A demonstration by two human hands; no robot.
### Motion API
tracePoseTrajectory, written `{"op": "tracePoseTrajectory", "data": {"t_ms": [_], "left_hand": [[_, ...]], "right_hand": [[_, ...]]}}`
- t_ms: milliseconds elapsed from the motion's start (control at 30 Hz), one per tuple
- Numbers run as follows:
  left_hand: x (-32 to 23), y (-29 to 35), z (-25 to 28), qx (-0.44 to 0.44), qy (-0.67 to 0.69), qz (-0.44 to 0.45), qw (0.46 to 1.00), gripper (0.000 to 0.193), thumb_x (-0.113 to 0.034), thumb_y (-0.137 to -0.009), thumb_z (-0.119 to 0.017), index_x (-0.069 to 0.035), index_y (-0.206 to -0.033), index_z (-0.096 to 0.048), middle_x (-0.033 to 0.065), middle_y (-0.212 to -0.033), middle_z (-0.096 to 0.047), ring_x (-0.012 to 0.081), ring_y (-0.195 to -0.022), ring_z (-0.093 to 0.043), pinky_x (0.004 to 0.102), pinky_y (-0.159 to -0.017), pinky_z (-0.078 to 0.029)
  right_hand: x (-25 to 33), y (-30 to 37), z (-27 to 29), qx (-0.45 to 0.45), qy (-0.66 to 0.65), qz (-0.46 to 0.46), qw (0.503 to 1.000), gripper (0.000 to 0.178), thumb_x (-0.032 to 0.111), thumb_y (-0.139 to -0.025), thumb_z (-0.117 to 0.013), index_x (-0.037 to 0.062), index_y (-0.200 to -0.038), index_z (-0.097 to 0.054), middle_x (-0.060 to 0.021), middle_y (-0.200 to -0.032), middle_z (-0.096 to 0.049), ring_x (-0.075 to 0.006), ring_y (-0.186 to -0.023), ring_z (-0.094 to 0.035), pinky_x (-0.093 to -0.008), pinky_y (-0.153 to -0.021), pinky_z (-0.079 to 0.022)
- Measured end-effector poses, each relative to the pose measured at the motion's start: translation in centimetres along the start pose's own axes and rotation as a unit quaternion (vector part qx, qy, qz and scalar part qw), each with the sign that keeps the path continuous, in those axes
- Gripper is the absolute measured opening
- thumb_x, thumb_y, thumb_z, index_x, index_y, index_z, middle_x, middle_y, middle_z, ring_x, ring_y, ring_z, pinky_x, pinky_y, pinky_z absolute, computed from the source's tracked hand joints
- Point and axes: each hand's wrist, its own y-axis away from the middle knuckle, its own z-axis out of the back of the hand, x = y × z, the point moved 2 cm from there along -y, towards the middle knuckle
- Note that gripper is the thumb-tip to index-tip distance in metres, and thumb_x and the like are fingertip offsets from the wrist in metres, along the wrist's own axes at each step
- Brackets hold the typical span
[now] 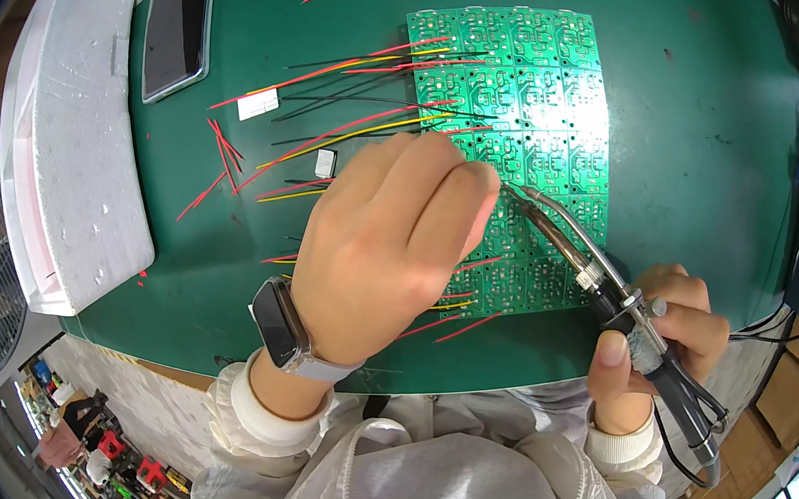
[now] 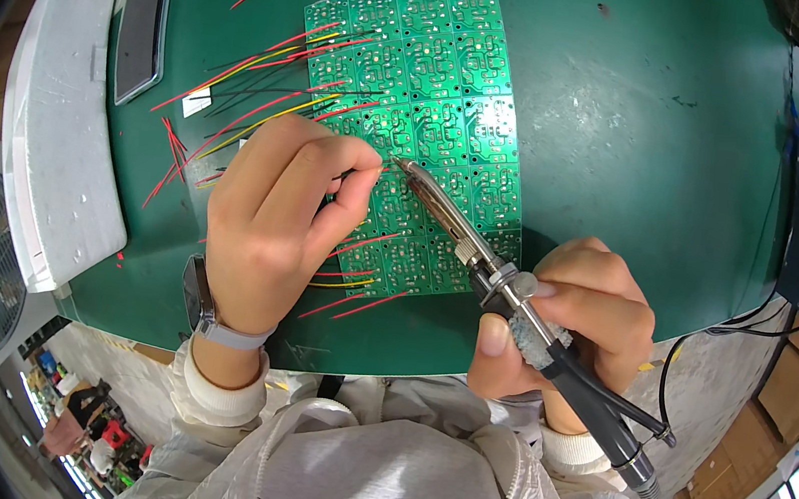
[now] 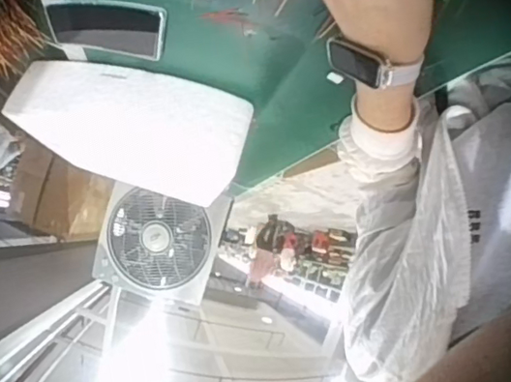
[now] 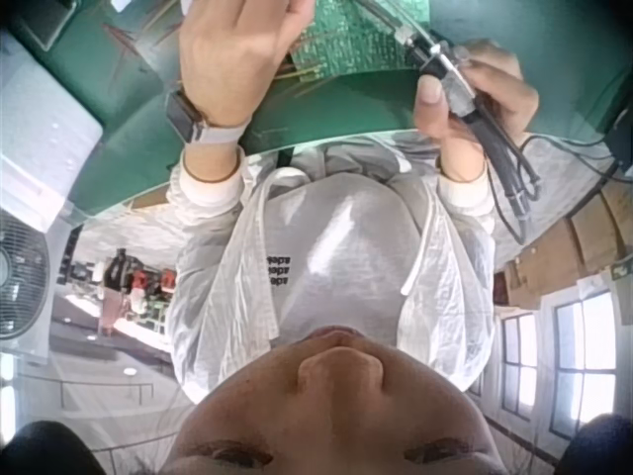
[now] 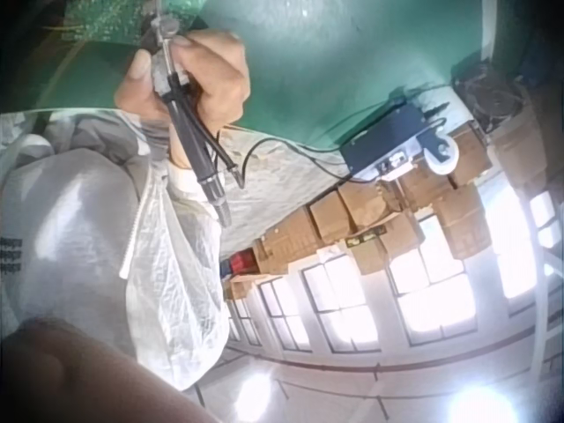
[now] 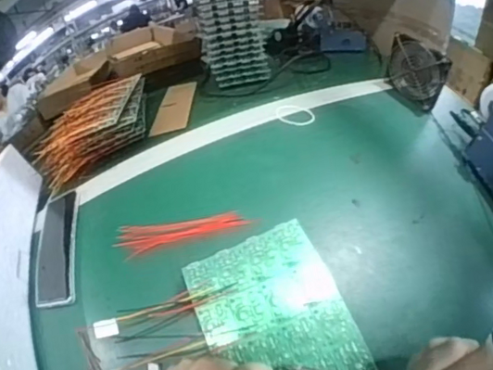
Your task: The person solders wires onto a circuit board using a soldering iron, retrieving wires from the table and a foam container to attach them one by one.
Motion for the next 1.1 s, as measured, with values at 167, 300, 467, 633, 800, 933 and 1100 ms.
{"op": "tracePoseTrajectory", "data": {"t_ms": [167,300,467,633,800,933,1100], "left_hand": [[-0.05,-0.03,-0.05,-0.017,-0.007,-0.028,0.999,0.02,0.009,-0.06,-0.065,-0.003,-0.073,-0.055,0.0048,-0.066,-0.048,0.015,-0.054,-0.049,0.0276,-0.044,-0.038],[-0.06,0.0,0.04,-0.015,0.012,-0.004,1.0,0.02,0.008,-0.06,-0.065,-0.002,-0.073,-0.055,0.0045,-0.066,-0.048,0.0146,-0.054,-0.049,0.0269,-0.045,-0.039],[0.26,0.12,-0.03,-0.001,0.045,0.027,0.999,0.018,0.007,-0.062,-0.065,-0.002,-0.074,-0.055,0.0042,-0.068,-0.05,0.0142,-0.055,-0.049,0.0252,-0.047,-0.04],[0.14,-0.2,0.11,0.007,0.041,0.024,0.999,0.018,0.007,-0.062,-0.065,-0.002,-0.074,-0.055,0.005,-0.069,-0.05,0.015,-0.056,-0.05,0.0258,-0.046,-0.042],[-0.06,-0.41,0.3,0.021,0.029,0.006,0.999,0.018,0.008,-0.063,-0.065,-0.001,-0.075,-0.054,0.0059,-0.07,-0.051,0.0159,-0.056,-0.051,0.0258,-0.046,-0.043],[-0.05,-0.25,-0.17,0.013,0.029,0.013,0.999,0.018,0.005,-0.061,-0.064,-0.002,-0.073,-0.052,0.0067,-0.07,-0.049,0.0187,-0.06,-0.052,0.0283,-0.049,-0.043],[-0.18,-0.16,0.02,0.01,0.037,0.023,0.999,0.018,0.001,-0.06,-0.063,-0.003,-0.072,-0.05,0.0071,-0.071,-0.047,0.0216,-0.064,-0.053,0.0309,-0.053,-0.044]], "right_hand": [[0.04,0.05,-0.18,-0.017,0.002,0.005,1.0,0.035,0.01,-0.065,-0.068,0.0038,-0.086,-0.041,-0.0091,-0.072,-0.048,-0.0132,-0.05,-0.043,-0.0258,-0.046,-0.036],[-0.03,0.05,-0.08,-0.028,-0.001,0.011,1.0,0.035,0.011,-0.066,-0.069,0.004,-0.086,-0.041,-0.0091,-0.072,-0.048,-0.0132,-0.05,-0.043,-0.0257,-0.046,-0.036],[0.03,-0.04,-0.23,-0.015,0.002,0.005,1.0,0.035,0.011,-0.066,-0.069,0.0041,-0.086,-0.04,-0.0088,-0.072,-0.048,-0.0133,-0.05,-0.043,-0.0258,-0.046,-0.036],[0.08,-0.07,-0.18,-0.013,0.004,0.006,1.0,0.035,0.009,-0.066,-0.068,0.0042,-0.086,-0.04,-0.0086,-0.071,-0.048,-0.0137,-0.049,-0.043,-0.0261,-0.045,-0.036],[0.25,-0.14,-0.22,-0.002,0.002,0.032,0.999,0.034,0.005,-0.062,-0.068,0.0033,-0.086,-0.044,-0.0098,-0.072,-0.05,-0.0145,-0.049,-0.044,-0.0265,-0.044,-0.037],[0.21,-0.03,-0.49,-0.017,0.003,0.045,0.999,0.033,0.005,-0.062,-0.068,0.0032,-0.085,-0.046,-0.0102,-0.072,-0.05,-0.015,-0.049,-0.045,-0.0265,-0.044,-0.037],[0.23,0.02,-0.45,-0.022,0.01,0.05,0.998,0.033,0.007,-0.063,-0.07,0.0028,-0.086,-0.046,-0.0108,-0.072,-0.051,-0.0154,-0.05,-0.045,-0.0267,-0.045,-0.037]]}}
